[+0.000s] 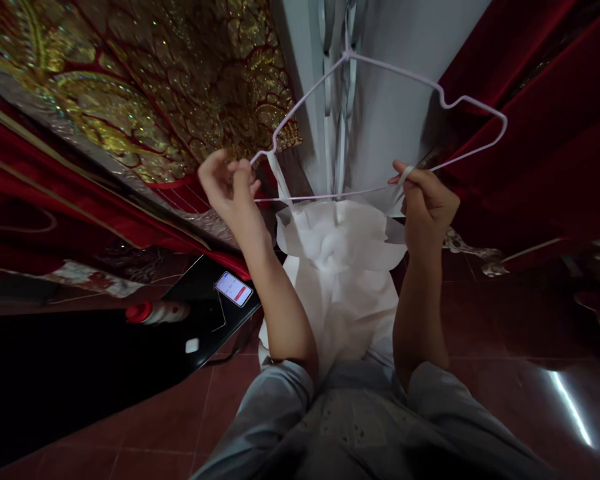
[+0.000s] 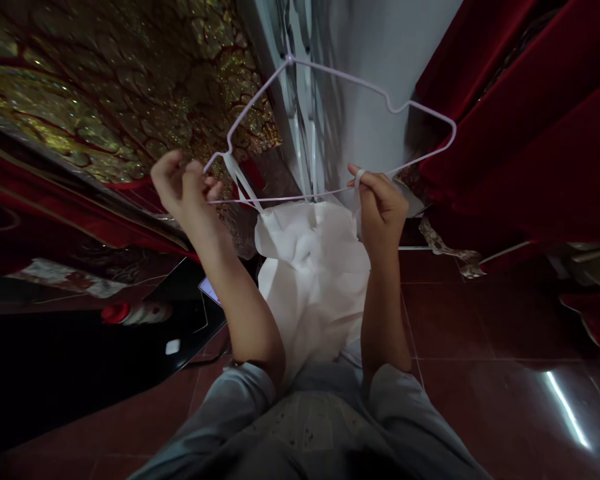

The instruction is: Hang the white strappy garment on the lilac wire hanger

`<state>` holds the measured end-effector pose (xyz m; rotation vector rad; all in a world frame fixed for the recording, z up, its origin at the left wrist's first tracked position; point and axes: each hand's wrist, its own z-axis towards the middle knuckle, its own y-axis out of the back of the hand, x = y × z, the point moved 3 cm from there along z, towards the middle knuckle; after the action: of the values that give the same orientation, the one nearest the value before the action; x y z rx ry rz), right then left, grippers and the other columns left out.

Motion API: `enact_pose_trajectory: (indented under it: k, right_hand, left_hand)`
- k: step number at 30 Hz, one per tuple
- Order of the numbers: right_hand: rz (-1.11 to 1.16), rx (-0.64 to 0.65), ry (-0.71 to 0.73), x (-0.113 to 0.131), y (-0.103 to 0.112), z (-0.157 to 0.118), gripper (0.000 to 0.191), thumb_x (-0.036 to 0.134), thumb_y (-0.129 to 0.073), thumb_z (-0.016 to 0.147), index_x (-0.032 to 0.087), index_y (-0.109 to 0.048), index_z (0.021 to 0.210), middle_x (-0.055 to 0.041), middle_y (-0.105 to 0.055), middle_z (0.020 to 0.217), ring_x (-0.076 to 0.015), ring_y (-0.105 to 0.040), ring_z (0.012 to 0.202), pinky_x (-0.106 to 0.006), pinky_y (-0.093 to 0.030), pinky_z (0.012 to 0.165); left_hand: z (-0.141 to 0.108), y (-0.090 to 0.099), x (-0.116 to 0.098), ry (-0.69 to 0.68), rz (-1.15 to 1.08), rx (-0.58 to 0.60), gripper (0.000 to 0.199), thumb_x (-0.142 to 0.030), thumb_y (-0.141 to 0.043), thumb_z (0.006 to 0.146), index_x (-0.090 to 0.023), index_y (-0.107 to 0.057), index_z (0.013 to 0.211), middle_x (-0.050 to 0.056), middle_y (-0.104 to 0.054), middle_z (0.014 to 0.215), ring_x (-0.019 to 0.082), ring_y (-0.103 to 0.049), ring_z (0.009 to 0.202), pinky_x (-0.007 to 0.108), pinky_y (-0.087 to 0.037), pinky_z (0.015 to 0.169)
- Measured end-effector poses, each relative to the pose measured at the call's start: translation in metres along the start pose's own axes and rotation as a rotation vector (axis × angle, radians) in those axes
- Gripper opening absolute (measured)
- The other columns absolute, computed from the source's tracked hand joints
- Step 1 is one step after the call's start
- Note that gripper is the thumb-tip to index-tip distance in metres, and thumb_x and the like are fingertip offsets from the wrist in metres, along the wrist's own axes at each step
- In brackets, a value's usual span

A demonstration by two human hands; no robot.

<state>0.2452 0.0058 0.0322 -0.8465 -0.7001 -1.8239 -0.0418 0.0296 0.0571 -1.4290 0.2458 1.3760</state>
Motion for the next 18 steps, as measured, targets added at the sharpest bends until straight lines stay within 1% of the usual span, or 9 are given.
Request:
enact_pose_trajectory:
  k: [2, 3, 5, 7, 10, 12, 13, 15, 18]
  right_hand:
    - [0.014, -0.111, 0.104, 0.009, -0.005, -0.003, 0.023, 0.031, -0.065, 0.099, 0.034, -0.087, 0.108, -0.0025, -0.079, 0.094, -0.0216, -0.073, 0.089, -0.043, -0.058, 0.085]
    - [0.006, -0.109, 0.133, 0.013, -0.009, -0.005, 0.024, 0.027, -0.066, 0.098, 0.034, -0.087, 0.105, -0.0016, -0.08, 0.092, -0.0208, -0.073, 0.089, -0.042, -0.059, 0.085]
    - [-0.013, -0.109, 0.164, 0.016, -0.015, -0.008, 0.023, 0.024, -0.068, 0.096, 0.035, -0.088, 0.103, -0.0006, -0.08, 0.091, -0.0203, -0.074, 0.09, -0.042, -0.06, 0.086]
    - [-0.021, -0.167, 0.163, 0.011, -0.012, -0.009, 0.019, 0.026, -0.075, 0.094, 0.034, -0.088, 0.106, -0.0009, -0.08, 0.094, -0.0202, -0.074, 0.089, -0.042, -0.061, 0.087]
    - [0.037, -0.473, 0.172, -0.01, 0.015, 0.001, 0.019, 0.026, -0.081, 0.09, 0.03, -0.086, 0.107, -0.0033, -0.08, 0.103, -0.0198, -0.074, 0.092, -0.04, -0.06, 0.087]
    - [0.117, -0.696, 0.233, -0.026, 0.04, 0.016, 0.022, 0.02, -0.077, 0.088, 0.027, -0.085, 0.108, -0.0042, -0.078, 0.107, -0.0198, -0.074, 0.099, -0.04, -0.059, 0.092]
    - [0.147, -0.729, 0.283, -0.031, 0.051, 0.027, 0.025, 0.016, -0.075, 0.086, 0.026, -0.084, 0.108, -0.0042, -0.077, 0.107, -0.0199, -0.074, 0.102, -0.041, -0.059, 0.094]
    - [0.128, -0.614, 0.279, -0.033, 0.064, 0.051, 0.027, 0.013, -0.076, 0.082, 0.024, -0.082, 0.106, -0.0054, -0.076, 0.105, -0.0203, -0.074, 0.1, -0.041, -0.059, 0.093]
    - [0.005, -0.318, 0.199, -0.014, 0.065, 0.077, 0.028, 0.008, -0.077, 0.079, 0.022, -0.08, 0.103, -0.0055, -0.076, 0.098, -0.019, -0.072, 0.092, -0.037, -0.058, 0.087]
  left_hand:
    - [-0.009, 0.006, 0.015, 0.052, -0.138, -0.101, 0.023, -0.017, -0.074, 0.1, -0.028, -0.06, 0.114, -0.002, -0.069, 0.107, 0.014, -0.068, 0.087, 0.03, -0.055, 0.087]
    - [-0.015, 0.007, 0.023, 0.097, -0.158, -0.088, 0.021, -0.022, -0.074, 0.099, -0.027, -0.059, 0.113, 0.001, -0.072, 0.106, 0.016, -0.072, 0.087, 0.032, -0.057, 0.086]
    - [-0.026, 0.004, 0.037, 0.21, -0.127, 0.026, 0.02, -0.036, -0.074, 0.1, -0.025, -0.06, 0.109, 0.005, -0.076, 0.102, 0.019, -0.076, 0.093, 0.033, -0.059, 0.087]
    - [-0.034, 0.0, 0.042, 0.193, -0.06, 0.094, 0.027, -0.049, -0.074, 0.101, -0.025, -0.062, 0.105, 0.006, -0.077, 0.095, 0.021, -0.077, 0.093, 0.033, -0.059, 0.086]
    - [-0.036, -0.004, 0.039, 0.099, -0.007, 0.069, 0.028, -0.052, -0.071, 0.104, -0.026, -0.061, 0.098, 0.002, -0.074, 0.082, 0.02, -0.076, 0.083, 0.033, -0.06, 0.084]
    - [-0.035, -0.007, 0.036, 0.1, -0.025, 0.047, 0.022, -0.042, -0.068, 0.107, -0.026, -0.06, 0.095, 0.0, -0.073, 0.077, 0.018, -0.074, 0.077, 0.031, -0.061, 0.081]
    - [-0.035, -0.007, 0.034, 0.116, -0.048, 0.037, 0.019, -0.035, -0.065, 0.109, -0.025, -0.059, 0.094, 0.0, -0.072, 0.075, 0.017, -0.073, 0.073, 0.03, -0.06, 0.079]
    - [-0.035, -0.009, 0.033, 0.154, -0.093, 0.013, 0.017, -0.023, -0.059, 0.11, -0.024, -0.058, 0.093, -0.002, -0.07, 0.07, 0.015, -0.069, 0.063, 0.027, -0.057, 0.071]
    - [-0.036, -0.01, 0.033, 0.159, -0.115, -0.008, 0.017, -0.02, -0.061, 0.108, -0.023, -0.056, 0.093, -0.004, -0.066, 0.067, 0.013, -0.061, 0.054, 0.025, -0.051, 0.063]
